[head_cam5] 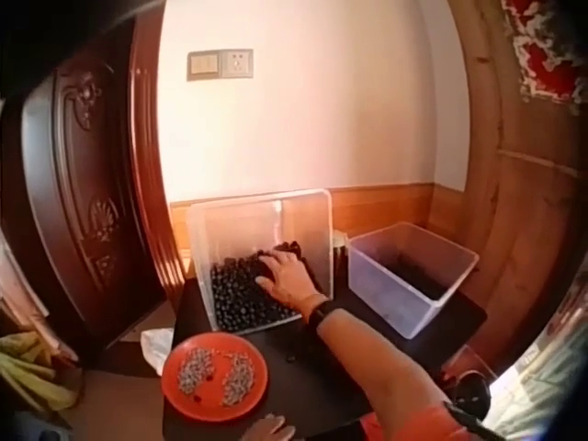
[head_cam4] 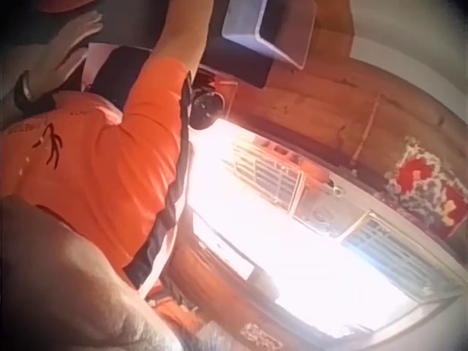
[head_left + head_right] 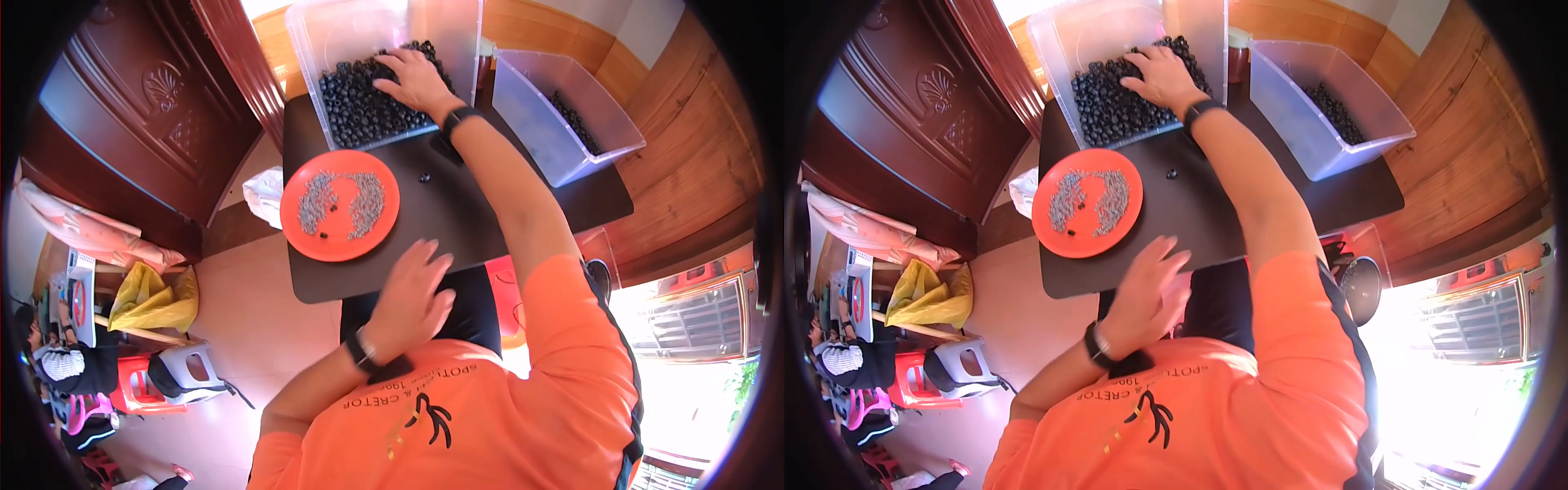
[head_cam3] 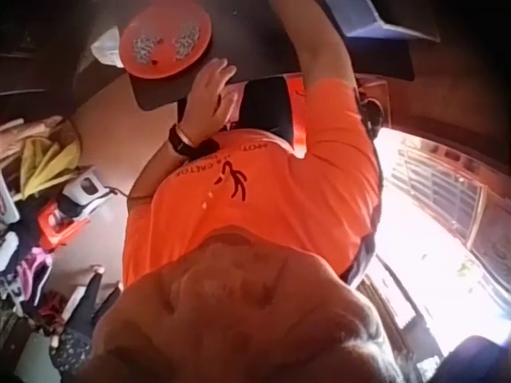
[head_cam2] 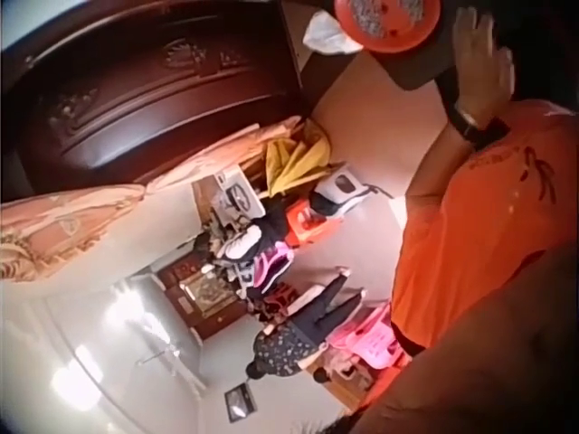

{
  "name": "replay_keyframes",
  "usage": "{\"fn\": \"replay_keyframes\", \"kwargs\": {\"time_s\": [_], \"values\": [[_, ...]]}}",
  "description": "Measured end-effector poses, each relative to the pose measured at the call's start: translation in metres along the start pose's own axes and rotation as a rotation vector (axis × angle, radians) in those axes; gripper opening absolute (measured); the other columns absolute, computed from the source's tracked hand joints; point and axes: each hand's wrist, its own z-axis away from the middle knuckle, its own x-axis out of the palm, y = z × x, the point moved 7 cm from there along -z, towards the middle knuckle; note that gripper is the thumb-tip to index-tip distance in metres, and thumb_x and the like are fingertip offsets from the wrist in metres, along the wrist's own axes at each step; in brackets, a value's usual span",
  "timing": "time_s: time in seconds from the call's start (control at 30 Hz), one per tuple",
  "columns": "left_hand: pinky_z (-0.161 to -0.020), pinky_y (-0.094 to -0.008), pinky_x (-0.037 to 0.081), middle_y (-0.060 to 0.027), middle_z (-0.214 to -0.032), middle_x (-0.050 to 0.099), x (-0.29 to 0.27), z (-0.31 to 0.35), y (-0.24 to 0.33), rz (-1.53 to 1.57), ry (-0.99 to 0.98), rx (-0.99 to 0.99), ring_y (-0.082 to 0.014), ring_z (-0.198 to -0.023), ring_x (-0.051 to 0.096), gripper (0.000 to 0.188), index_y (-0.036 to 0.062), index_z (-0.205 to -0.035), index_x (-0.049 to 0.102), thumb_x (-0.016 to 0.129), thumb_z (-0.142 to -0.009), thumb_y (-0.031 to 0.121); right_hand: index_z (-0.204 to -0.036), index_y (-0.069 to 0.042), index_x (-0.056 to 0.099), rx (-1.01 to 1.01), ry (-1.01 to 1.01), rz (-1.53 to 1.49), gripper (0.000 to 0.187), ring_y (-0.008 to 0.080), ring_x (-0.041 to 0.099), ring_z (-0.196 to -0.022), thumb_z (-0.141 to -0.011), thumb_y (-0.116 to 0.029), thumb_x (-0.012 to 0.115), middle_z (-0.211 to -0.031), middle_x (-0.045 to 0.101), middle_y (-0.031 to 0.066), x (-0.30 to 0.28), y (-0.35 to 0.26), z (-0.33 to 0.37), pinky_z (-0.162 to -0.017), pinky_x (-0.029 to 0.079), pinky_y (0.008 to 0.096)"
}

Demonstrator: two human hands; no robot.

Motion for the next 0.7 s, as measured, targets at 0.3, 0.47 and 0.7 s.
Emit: {"fn": "replay_keyframes", "kwargs": {"time_s": [0.3, 0.47, 0.7], "values": [[-0.111, -0.0599, 0.017, -0.0267, -0.149, 0.023, 0.067, -0.101, -0.042, -0.297, -0.333, -0.225, -0.0423, -0.141, 0.014, 0.066, 0.0028, -0.143, 0.031, 0.051, -0.087, 0.029, -0.129, -0.021, 0.053, -0.024, -0.297, 0.132, 0.05, 0.0318, 0.043, -0.125, -0.088, -0.05, 0.055, -0.134, 0.049, 0.0093, 0.054, -0.021, -0.011, -0.104, 0.033, 0.0485], [-0.11, -0.0637, 0.015, -0.0287, -0.149, 0.021, 0.062, -0.103, -0.056, -0.326, -0.308, -0.301, -0.0448, -0.141, 0.012, 0.065, 0.003, -0.142, 0.033, 0.051, -0.086, 0.031, -0.118, -0.02, 0.061, 0.0, -0.216, 0.082, 0.042, 0.0297, 0.046, -0.12, -0.088, -0.047, 0.055, -0.123, 0.055, 0.0092, 0.054, -0.025, 0.008, -0.102, 0.033, 0.0488], [-0.11, -0.0636, 0.014, -0.0292, -0.148, 0.022, 0.061, -0.106, -0.06, -0.333, -0.28, -0.323, -0.0462, -0.141, 0.012, 0.066, 0.0038, -0.142, 0.035, 0.052, -0.084, 0.03, -0.119, -0.015, 0.059, 0.032, -0.36, 0.034, 0.039, 0.0314, 0.044, -0.12, -0.091, -0.041, 0.053, -0.125, 0.052, 0.0106, 0.051, -0.029, 0.026, -0.103, 0.033, 0.0473]]}}
